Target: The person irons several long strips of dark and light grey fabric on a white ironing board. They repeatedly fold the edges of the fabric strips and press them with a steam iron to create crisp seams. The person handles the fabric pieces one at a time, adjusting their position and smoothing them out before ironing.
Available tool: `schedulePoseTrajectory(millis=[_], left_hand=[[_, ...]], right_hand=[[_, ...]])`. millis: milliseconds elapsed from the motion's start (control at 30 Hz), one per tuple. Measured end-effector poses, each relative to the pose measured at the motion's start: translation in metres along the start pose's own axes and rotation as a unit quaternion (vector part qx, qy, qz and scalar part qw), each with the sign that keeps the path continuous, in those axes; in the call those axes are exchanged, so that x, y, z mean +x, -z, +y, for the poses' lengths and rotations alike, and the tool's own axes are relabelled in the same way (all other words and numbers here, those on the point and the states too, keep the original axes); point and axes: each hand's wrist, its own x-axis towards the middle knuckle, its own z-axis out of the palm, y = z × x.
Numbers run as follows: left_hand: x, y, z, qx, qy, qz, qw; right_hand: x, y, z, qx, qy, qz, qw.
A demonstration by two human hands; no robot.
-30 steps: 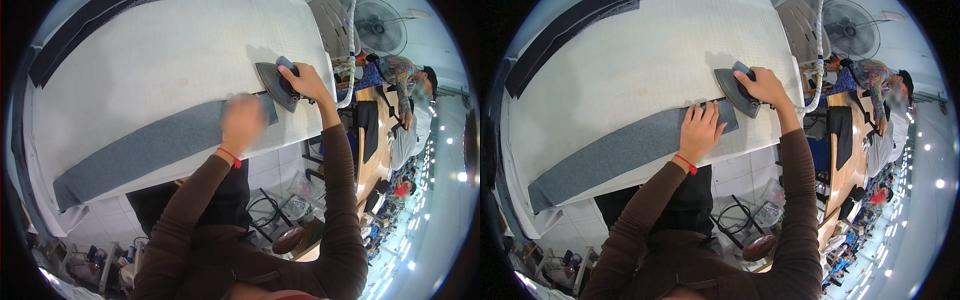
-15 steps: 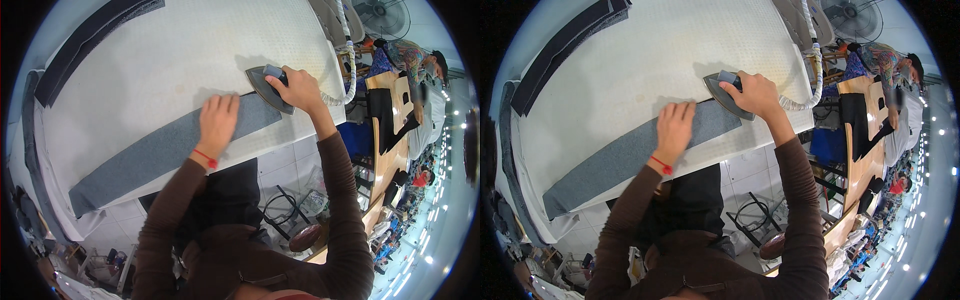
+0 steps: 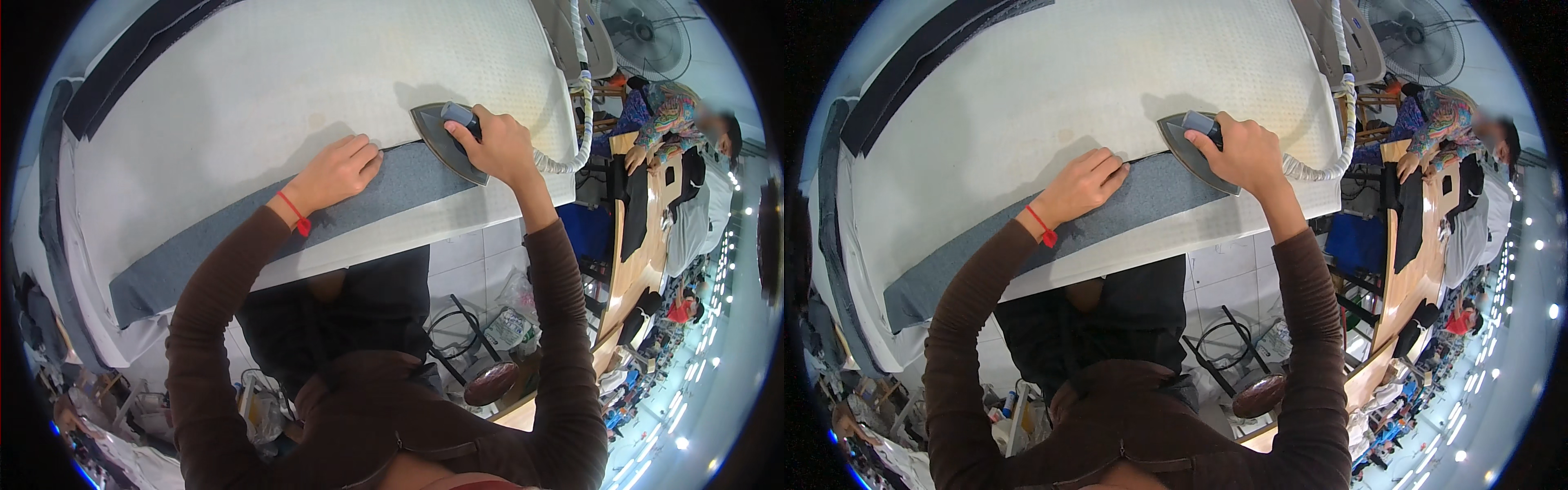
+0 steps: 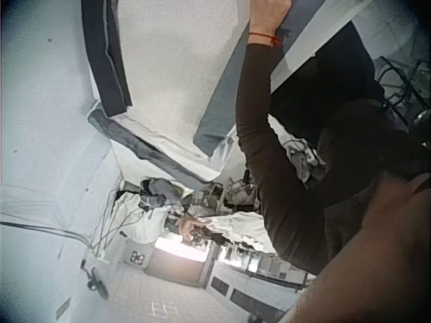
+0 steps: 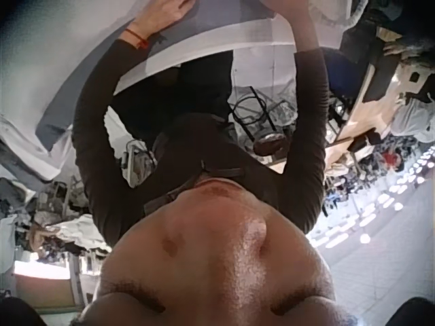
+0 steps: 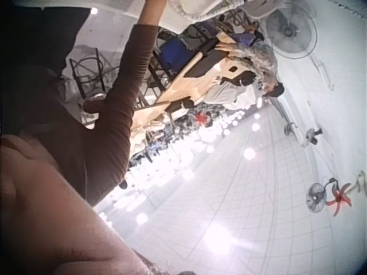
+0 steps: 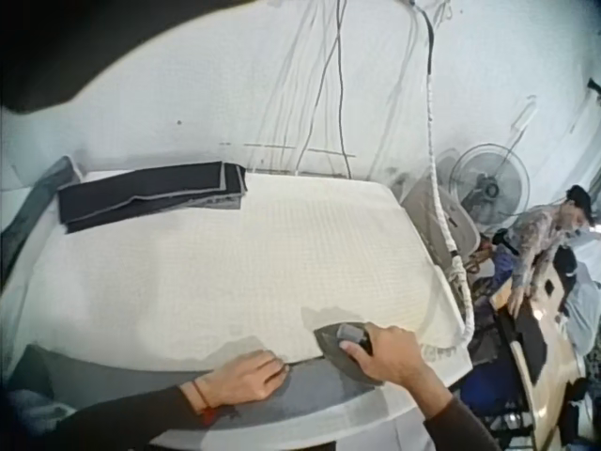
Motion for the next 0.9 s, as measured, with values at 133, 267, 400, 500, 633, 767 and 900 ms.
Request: schedulePoseTrajectory(millis=[133,267,400,500,633,767,900], left_hand=[[-0.005,-0.002,-0.001,-0.018,-0.002,0.003,1.000],[-0.009,-0.003,-0.003,-0.037,-0.001,0.009,0.999],[-0.010,-0.006,-0.002,-0.045,0.003,0.011,0.999],[-0.013,-0.002,-0.005,-0.049,0.049,0.012,0.997],[-0.023,0.014,0.010,-0.076,0.224,0.013,0.971],[-0.025,0.022,0.016,-0.058,0.318,0.006,0.946],[-0.031,0.023,0.010,-0.106,0.267,-0.014,0.958]], right_hand=[[-0.005,-0.005,-0.019,-0.004,0.017,-0.002,1.000],[-0.002,-0.005,-0.020,0.007,0.032,0.018,0.999],[0.001,-0.005,-0.024,-0.010,0.011,0.005,1.000],[-0.003,-0.009,-0.040,-0.011,0.036,0.007,0.999],[-0.006,-0.008,-0.049,0.009,0.020,-0.010,1.000],[-0.006,-0.009,-0.051,0.010,0.016,-0.003,1.000],[-0.007,-0.010,-0.051,0.007,0.028,0.003,1.000]])
